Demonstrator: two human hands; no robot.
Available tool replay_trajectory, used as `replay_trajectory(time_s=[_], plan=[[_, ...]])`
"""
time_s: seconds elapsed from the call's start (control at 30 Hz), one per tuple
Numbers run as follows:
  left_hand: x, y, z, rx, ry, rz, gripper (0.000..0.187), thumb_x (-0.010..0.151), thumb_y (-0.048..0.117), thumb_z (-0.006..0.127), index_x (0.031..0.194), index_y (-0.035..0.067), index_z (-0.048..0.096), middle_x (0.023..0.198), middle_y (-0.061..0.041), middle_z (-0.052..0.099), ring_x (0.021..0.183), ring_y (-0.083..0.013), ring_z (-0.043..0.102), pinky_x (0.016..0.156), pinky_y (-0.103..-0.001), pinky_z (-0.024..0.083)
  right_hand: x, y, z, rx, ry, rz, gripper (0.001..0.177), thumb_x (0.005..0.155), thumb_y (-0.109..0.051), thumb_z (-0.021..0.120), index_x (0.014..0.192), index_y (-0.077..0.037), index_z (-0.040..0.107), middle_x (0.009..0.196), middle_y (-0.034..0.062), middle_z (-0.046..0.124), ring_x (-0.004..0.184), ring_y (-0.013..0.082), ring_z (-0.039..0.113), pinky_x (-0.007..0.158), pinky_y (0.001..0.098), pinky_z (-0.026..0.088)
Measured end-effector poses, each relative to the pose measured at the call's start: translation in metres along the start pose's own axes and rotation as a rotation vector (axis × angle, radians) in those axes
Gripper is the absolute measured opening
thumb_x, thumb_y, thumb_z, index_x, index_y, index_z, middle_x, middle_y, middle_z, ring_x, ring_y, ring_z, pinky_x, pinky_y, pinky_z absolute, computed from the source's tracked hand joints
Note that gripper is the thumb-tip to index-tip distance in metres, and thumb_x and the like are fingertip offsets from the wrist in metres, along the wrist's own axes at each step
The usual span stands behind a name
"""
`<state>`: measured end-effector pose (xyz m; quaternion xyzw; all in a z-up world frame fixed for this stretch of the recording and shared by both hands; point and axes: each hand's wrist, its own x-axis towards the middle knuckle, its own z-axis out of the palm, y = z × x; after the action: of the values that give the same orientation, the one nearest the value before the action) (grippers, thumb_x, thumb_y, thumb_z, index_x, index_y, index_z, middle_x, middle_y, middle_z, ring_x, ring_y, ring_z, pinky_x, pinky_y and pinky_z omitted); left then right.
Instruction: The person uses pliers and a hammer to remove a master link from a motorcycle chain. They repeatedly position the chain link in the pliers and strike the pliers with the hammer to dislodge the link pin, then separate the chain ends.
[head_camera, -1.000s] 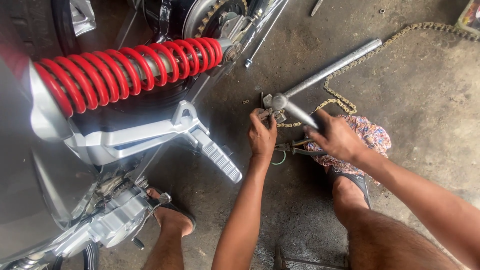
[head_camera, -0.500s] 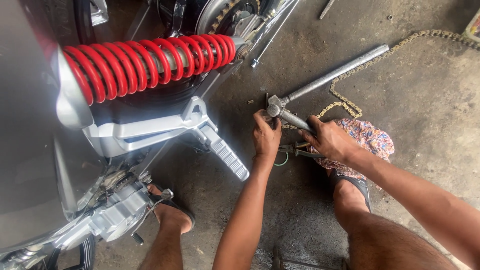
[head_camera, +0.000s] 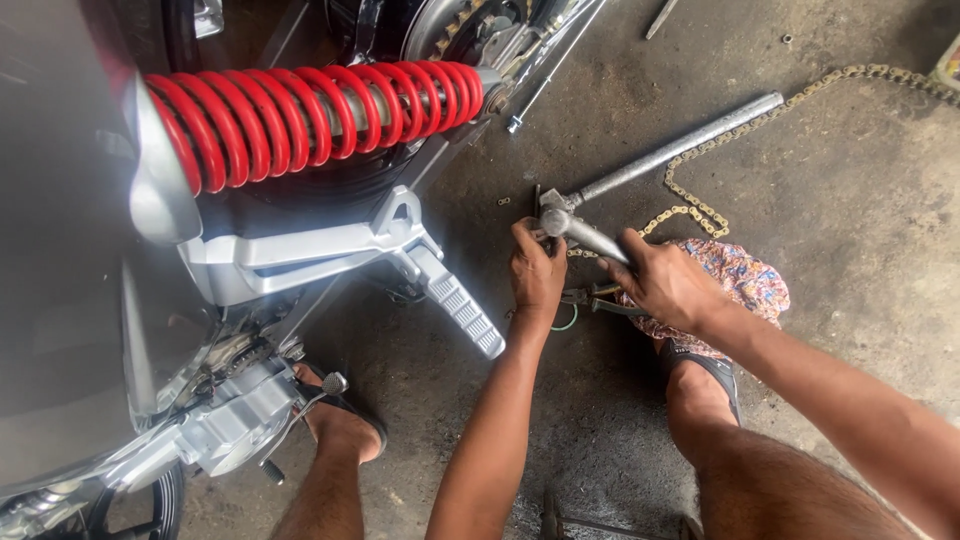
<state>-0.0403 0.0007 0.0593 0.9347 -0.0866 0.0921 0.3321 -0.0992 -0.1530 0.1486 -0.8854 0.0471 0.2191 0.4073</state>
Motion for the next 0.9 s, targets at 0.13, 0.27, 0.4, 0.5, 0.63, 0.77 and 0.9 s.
replay_trajectory(time_s=[0.13, 0.27, 0.4, 0.5, 0.63, 0.77, 0.9], plan=[[-0.004, -0.004, 0.004, -0.030, -0.013, -0.032, 0.036, 0.067, 0.006, 0.066, 0.096, 0.010, 0.044, 0.068, -0.002, 0.062, 0.060, -0.0209, 0.064, 0.054, -0.029, 0.050, 0.003, 0.010, 0.009, 0.022, -0.061, 0.100, 0.029, 0.092, -0.039, 0.036, 0.091, -0.011, 0.040, 0.062, 0.0205, 0.059, 0.055, 0.0320, 0.064, 0.055, 0.0398, 0.054], [0.001, 0.001, 0.002, 0.014, -0.007, 0.003, 0.037, 0.067, 0.006, 0.067, 0.096, 0.008, 0.043, 0.067, -0.004, 0.062, 0.060, -0.0205, 0.064, 0.053, -0.029, 0.050, 0.006, 0.001, -0.008, -0.042, -0.094, 0.103, 0.024, 0.092, -0.035, 0.039, 0.088, -0.011, 0.042, 0.061, 0.0190, 0.061, 0.054, 0.0300, 0.064, 0.054, 0.0393, 0.052], [0.000, 0.002, 0.000, 0.043, -0.021, -0.004, 0.037, 0.067, 0.007, 0.068, 0.096, 0.007, 0.044, 0.066, -0.005, 0.061, 0.059, -0.0213, 0.064, 0.053, -0.029, 0.051, 0.001, 0.000, 0.005, 0.002, 0.047, 0.079, 0.031, 0.089, -0.041, 0.041, 0.090, -0.010, 0.041, 0.063, 0.0248, 0.057, 0.059, 0.0402, 0.062, 0.054, 0.0480, 0.048], [-0.002, -0.006, 0.009, 0.062, -0.027, -0.046, 0.040, 0.068, 0.012, 0.068, 0.098, 0.005, 0.043, 0.068, -0.006, 0.062, 0.060, -0.0235, 0.064, 0.053, -0.034, 0.051, 0.006, 0.006, 0.004, -0.019, -0.073, 0.115, 0.028, 0.088, -0.037, 0.043, 0.091, -0.009, 0.041, 0.065, 0.0263, 0.059, 0.065, 0.0415, 0.063, 0.062, 0.0495, 0.051], [-0.011, -0.021, 0.002, 0.004, -0.060, -0.145, 0.038, 0.071, 0.009, 0.063, 0.102, 0.008, 0.041, 0.075, -0.007, 0.064, 0.068, -0.0261, 0.065, 0.059, -0.036, 0.052, 0.004, 0.007, -0.009, -0.074, -0.142, 0.183, 0.029, 0.087, -0.036, 0.042, 0.093, -0.008, 0.043, 0.066, 0.0262, 0.061, 0.068, 0.0412, 0.064, 0.063, 0.0498, 0.050], [-0.025, -0.050, 0.001, -0.030, -0.148, -0.341, 0.038, 0.077, 0.014, 0.061, 0.107, 0.014, 0.038, 0.086, -0.001, 0.064, 0.077, -0.0256, 0.065, 0.070, -0.041, 0.049, 0.002, 0.000, -0.003, 0.085, 0.008, 0.152, 0.031, 0.091, -0.037, 0.041, 0.087, -0.007, 0.046, 0.057, 0.0249, 0.057, 0.056, 0.0368, 0.063, 0.055, 0.0429, 0.051], [-0.022, -0.044, -0.004, -0.201, -0.111, -0.485, 0.032, 0.084, 0.018, 0.060, 0.107, 0.020, 0.038, 0.091, 0.007, 0.061, 0.087, -0.0170, 0.063, 0.084, -0.043, 0.037, 0.004, -0.001, 0.007, 0.143, 0.134, 0.228, 0.039, 0.087, -0.043, 0.047, 0.089, -0.004, 0.048, 0.064, 0.0272, 0.057, 0.071, 0.0450, 0.060, 0.061, 0.0506, 0.045]])
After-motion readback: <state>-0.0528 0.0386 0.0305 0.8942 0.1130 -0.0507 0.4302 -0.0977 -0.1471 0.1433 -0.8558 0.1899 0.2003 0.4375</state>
